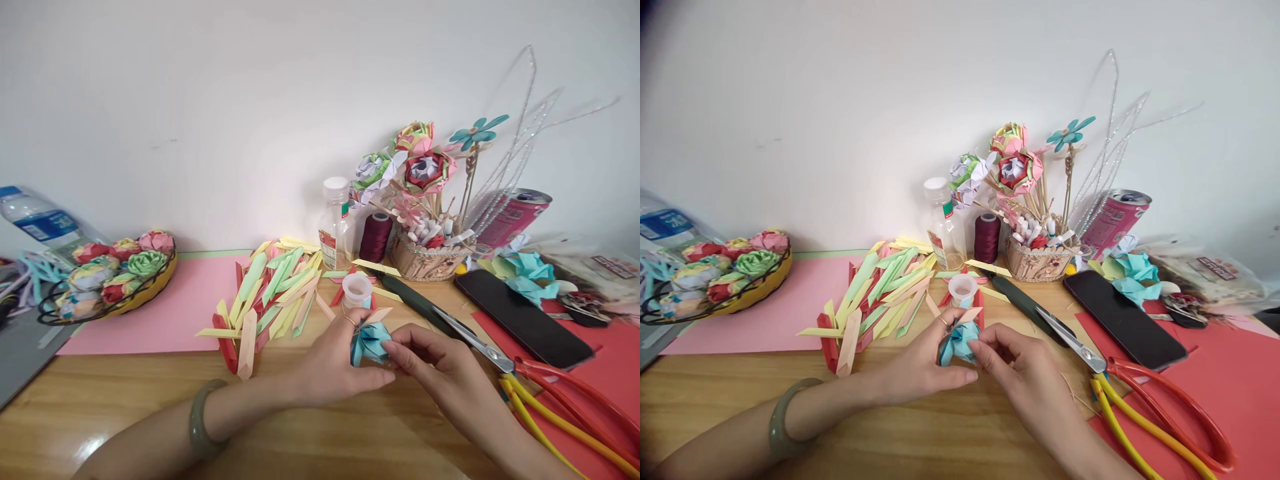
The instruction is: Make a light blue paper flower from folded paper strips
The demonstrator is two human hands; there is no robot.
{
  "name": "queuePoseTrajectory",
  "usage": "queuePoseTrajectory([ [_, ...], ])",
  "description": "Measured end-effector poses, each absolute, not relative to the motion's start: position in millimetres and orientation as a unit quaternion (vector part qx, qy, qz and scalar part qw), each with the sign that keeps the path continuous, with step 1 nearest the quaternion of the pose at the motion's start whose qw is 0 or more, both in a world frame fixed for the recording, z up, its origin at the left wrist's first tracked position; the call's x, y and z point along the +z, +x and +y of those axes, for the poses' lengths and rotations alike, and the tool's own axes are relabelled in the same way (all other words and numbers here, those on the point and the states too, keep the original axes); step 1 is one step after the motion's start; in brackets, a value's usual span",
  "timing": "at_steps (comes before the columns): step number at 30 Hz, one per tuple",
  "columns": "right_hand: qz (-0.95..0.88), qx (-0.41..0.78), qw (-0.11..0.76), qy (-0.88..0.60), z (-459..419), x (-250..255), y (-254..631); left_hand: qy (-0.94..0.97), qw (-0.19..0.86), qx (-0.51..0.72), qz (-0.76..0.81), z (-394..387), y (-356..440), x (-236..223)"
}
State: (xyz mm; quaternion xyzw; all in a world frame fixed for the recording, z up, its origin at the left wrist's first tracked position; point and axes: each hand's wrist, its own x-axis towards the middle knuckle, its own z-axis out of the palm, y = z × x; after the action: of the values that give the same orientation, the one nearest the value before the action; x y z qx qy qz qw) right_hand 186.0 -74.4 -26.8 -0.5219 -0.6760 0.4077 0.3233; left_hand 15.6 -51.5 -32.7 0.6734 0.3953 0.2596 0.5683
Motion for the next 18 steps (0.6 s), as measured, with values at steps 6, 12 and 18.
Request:
queuePoseTrajectory([
  [6, -0.686, 0.405, 0.315, -0.517, -77, -31, 182, 0.664, 0.563, 0.294, 0.395, -55, 17, -36],
  [12, -0.703, 0.373, 0.29, -0.531, -81, -33, 178, 0.645, 0.551, 0.336, 0.409, -56, 21, -38],
  [18, -0.707, 0.362, 0.289, -0.534, -82, -33, 175, 0.616, 0.569, 0.348, 0.419, -56, 22, -40],
])
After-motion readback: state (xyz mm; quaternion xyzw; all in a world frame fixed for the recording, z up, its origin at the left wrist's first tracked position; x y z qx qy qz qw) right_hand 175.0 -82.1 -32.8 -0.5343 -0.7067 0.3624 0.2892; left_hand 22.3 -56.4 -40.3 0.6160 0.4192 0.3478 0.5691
